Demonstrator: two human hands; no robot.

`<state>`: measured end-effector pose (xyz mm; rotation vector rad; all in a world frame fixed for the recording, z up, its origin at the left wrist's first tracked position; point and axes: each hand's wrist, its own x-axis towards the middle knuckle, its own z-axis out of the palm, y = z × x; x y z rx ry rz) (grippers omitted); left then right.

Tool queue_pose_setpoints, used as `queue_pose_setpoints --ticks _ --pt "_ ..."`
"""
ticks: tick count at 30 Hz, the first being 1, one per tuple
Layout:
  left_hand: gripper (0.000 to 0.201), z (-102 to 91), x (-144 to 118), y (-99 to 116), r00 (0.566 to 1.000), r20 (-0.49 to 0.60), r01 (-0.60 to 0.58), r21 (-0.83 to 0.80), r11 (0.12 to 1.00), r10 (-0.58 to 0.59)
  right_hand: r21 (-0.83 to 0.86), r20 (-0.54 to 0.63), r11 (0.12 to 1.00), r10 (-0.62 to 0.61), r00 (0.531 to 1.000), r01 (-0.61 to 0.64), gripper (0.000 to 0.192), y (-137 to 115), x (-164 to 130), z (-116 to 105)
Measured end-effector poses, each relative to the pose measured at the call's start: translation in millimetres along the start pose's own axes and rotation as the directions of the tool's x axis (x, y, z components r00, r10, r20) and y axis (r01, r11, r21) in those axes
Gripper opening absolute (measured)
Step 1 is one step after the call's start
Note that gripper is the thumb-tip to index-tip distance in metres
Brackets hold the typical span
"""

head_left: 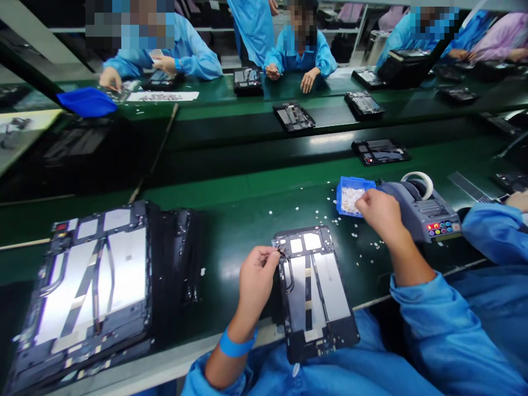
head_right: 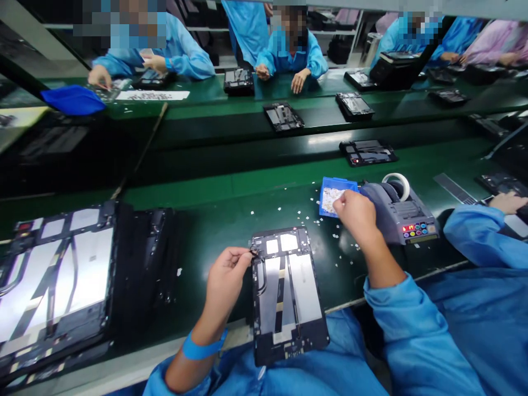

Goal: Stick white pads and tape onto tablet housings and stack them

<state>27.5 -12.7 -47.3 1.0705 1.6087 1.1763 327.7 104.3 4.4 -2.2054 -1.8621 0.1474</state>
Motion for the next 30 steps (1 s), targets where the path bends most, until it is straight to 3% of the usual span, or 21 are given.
queue_pose_setpoints --ticks 2,4,6,8,11,14,17,25,30 --pt "0.02 -1.8 1.1 4.5 1.0 0.011 0.0 0.005 1.0 0.0 -0.033 0.026 0.999 0.009 1.0 -0.008 0.023 6.0 0.4 -4.4" --pt "0.02 -5.0 1.7 9.7 0.999 0.038 -0.024 0.04 0.999 0.023 0.157 0.08 0.974 -0.179 0.981 0.165 0.023 -12.6 -18.4 -0.9" --pt "0.021 -10.2 2.7 13.2 0.997 0.05 -0.068 0.097 0.993 0.063 0.406 0.151 0.856 -0.408 0.9 0.32 0.02 -47.3 -44.5 7.8" --pt "0.023 -16.8 4.9 13.1 0.992 0.015 -0.124 0.186 0.975 0.124 0.49 0.242 0.81 -0.481 0.842 0.322 0.02 -83.9 -63.7 18.2" --pt "0.023 -26.2 10.2 7.1 0.963 -0.012 -0.243 0.384 0.891 0.268 0.453 0.339 0.849 -0.446 0.829 0.271 0.026 -119.4 -68.1 32.0" --pt "0.02 -30.3 15.1 -0.1 0.896 0.121 -0.423 0.52 0.742 0.426 0.409 0.373 0.871 -0.431 0.822 0.271 0.023 -129.5 -57.7 40.6" --pt "0.023 -29.2 18.1 -4.4 0.814 0.254 -0.565 0.553 0.612 0.522 0.371 0.408 0.885 -0.427 0.807 0.28 0.024 -130.1 -52.1 44.1" --pt "0.026 -29.2 19.1 -8.6 0.714 0.367 -0.667 0.617 0.418 0.597 0.256 0.417 0.916 -0.392 0.82 0.307 0.025 -136.6 -56.7 46.3" --pt "0.032 -29.5 17.0 -6.0 0.673 0.479 -0.684 0.693 0.227 0.564 0.202 0.461 0.921 -0.389 0.798 0.332 0.025 -138.7 -52.3 44.9"
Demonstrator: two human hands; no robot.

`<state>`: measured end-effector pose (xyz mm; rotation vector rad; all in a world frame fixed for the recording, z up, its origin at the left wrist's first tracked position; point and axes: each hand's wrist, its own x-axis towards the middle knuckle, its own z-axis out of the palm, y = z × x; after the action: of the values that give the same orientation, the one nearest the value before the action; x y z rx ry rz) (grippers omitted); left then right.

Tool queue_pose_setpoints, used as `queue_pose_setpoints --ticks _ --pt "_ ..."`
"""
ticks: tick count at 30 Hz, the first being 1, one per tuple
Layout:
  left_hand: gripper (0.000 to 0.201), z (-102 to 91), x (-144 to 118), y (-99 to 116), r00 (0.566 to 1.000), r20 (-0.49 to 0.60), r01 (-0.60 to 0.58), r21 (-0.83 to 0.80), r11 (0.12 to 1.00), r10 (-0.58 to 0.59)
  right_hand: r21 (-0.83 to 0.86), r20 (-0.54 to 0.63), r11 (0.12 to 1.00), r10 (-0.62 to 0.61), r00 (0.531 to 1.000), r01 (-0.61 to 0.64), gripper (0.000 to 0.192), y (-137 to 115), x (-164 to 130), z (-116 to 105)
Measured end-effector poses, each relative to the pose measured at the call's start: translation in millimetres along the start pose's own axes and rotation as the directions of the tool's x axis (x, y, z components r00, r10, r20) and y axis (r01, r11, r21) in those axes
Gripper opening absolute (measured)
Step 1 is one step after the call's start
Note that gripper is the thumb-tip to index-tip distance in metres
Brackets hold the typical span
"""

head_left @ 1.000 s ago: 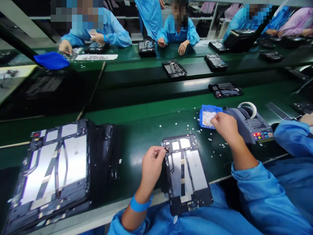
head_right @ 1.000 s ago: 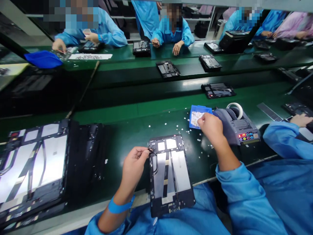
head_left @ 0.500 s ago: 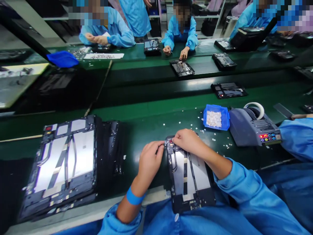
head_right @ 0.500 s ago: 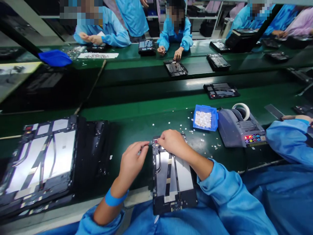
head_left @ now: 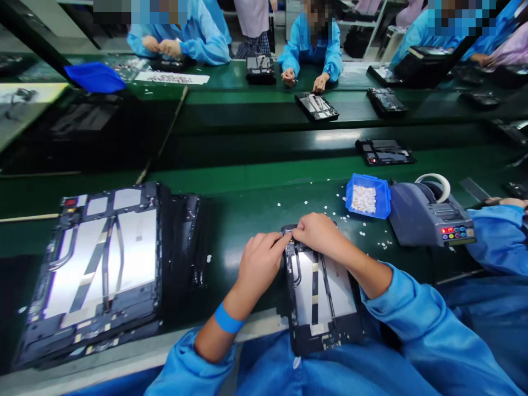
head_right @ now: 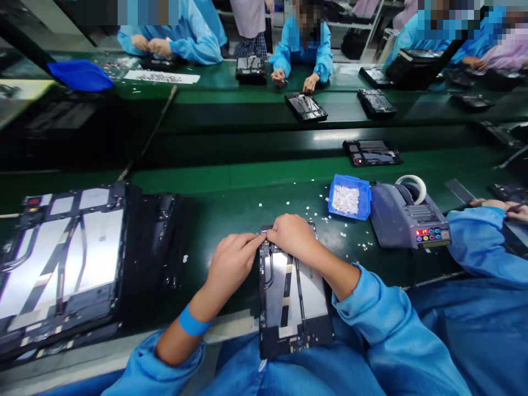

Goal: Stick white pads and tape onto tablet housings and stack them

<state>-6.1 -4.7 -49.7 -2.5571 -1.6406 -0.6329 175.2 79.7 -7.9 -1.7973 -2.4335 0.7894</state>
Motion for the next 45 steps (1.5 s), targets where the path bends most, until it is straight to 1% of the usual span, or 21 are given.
queue_pose_setpoints --ticks 3,6,8,10,11,13,15,17,19,21,22,23,24,26,27,29,32,35,37,41,45 --pt "0.035 -4.6 2.3 4.0 0.998 0.056 -0.021 0.097 0.995 0.016 0.047 -0.004 0.997 -0.054 0.999 0.054 0.022 5.4 -4.3 0.9" --pt "0.032 -9.0 5.8 6.8 0.993 0.119 -0.012 0.107 0.994 -0.001 0.121 -0.105 0.978 -0.158 0.982 0.17 0.015 19.5 -15.7 12.7" --pt "0.029 -10.0 7.6 5.5 0.99 0.142 0.002 0.07 0.998 -0.012 0.101 -0.197 0.939 -0.306 0.931 0.33 0.016 32.6 -25.1 25.8" --pt "0.031 -9.1 8.3 1.9 0.988 0.15 0.029 0.015 0.999 -0.031 0.01 -0.258 0.875 -0.466 0.846 0.485 0.021 44.9 -33.7 38.4" --pt "0.033 -8.1 8.3 -0.3 0.988 0.149 0.048 -0.026 0.999 -0.044 -0.047 -0.266 0.846 -0.522 0.81 0.53 0.024 49.4 -37.2 43.2" --pt "0.036 -5.9 9.0 -4.1 0.986 0.141 0.111 -0.129 0.985 -0.092 -0.158 -0.252 0.812 -0.583 0.773 0.561 0.032 53.4 -42.2 48.2" --pt "0.037 -4.2 12.1 -5.9 0.978 0.14 0.187 -0.26 0.947 -0.155 -0.26 -0.213 0.792 -0.605 0.767 0.553 0.035 50.9 -43.9 47.5" --pt "0.035 -3.3 19.2 -6.1 0.957 0.15 0.286 -0.363 0.887 -0.247 -0.334 -0.169 0.77 -0.616 0.769 0.544 0.033 44.6 -42.5 43.3" --pt "0.032 -2.6 29.8 -6.1 0.914 0.189 0.405 -0.408 0.818 -0.358 -0.342 -0.145 0.76 -0.624 0.768 0.553 0.032 39.0 -40.7 38.2" --pt "0.029 -1.0 41.6 -7.5 0.858 0.279 0.513 -0.418 0.75 -0.431 -0.252 -0.178 0.764 -0.64 0.748 0.594 0.034 38.2 -43.5 33.3" --pt "0.029 0.3 47.0 -8.8 0.834 0.336 0.549 -0.426 0.72 -0.437 -0.176 -0.239 0.777 -0.629 0.74 0.604 0.036 40.6 -48.4 31.0" --pt "0.03 1.9 51.7 -10.4 0.815 0.393 0.572 -0.438 0.693 -0.425 -0.087 -0.329 0.798 -0.588 0.739 0.597 0.038 45.2 -56.1 28.5" --pt "0.031 3.7 55.5 -12.2 0.804 0.436 0.585 -0.45 0.675 -0.405 0.008 -0.437 0.823 -0.509 0.742 0.568 0.038 52.0 -66.7 25.7" --pt "0.033 7.6 60.3 -16.3 0.8 0.467 0.584 -0.458 0.67 -0.377 0.182 -0.616 0.867 -0.268 0.741 0.465 0.034 70.8 -95.0 18.7" --pt "0.035 9.8 61.6 -18.9 0.804 0.47 0.575 -0.454 0.68 -0.366 0.249 -0.667 0.88 -0.148 0.731 0.405 0.032 81.7 -111.2 14.1" --pt "0.041 15.5 63.6 -25.5 0.812 0.459 0.559 -0.43 0.709 -0.361 0.35 -0.714 0.888 0.046 0.699 0.299 0.027 102.9 -143.0 2.8" --pt "0.051 24.5 67.7 -35.5 0.815 0.463 0.551 -0.428 0.717 -0.349 0.445 -0.745 0.873 0.237 0.623 0.199 0.026 127.3 -178.4 -14.5" --pt "0.054 25.8 70.8 -38.4 0.809 0.478 0.552 -0.417 0.722 -0.343 0.47 -0.773 0.866 0.309 0.554 0.171 0.026 139.9 -193.9 -23.0" --pt "0.054 23.1 71.1 -37.2 0.806 0.481 0.553 -0.403 0.73 -0.345 0.523 -0.773 0.83 0.366 0.518 0.195 0.026 144.1 -196.9 -21.7" --pt "0.054 19.3 70.5 -36.6 0.81 0.466 0.546 -0.377 0.748 -0.356 0.696 -0.705 0.652 0.541 0.459 0.301 0.029 155.0 -198.1 -12.2" --pt "0.05 9.5 68.8 -32.8 0.816 0.453 0.537 -0.359 0.764 -0.36 0.806 -0.589 0.449 0.673 0.447 0.386 0.033 174.9 -193.6 -5.8"
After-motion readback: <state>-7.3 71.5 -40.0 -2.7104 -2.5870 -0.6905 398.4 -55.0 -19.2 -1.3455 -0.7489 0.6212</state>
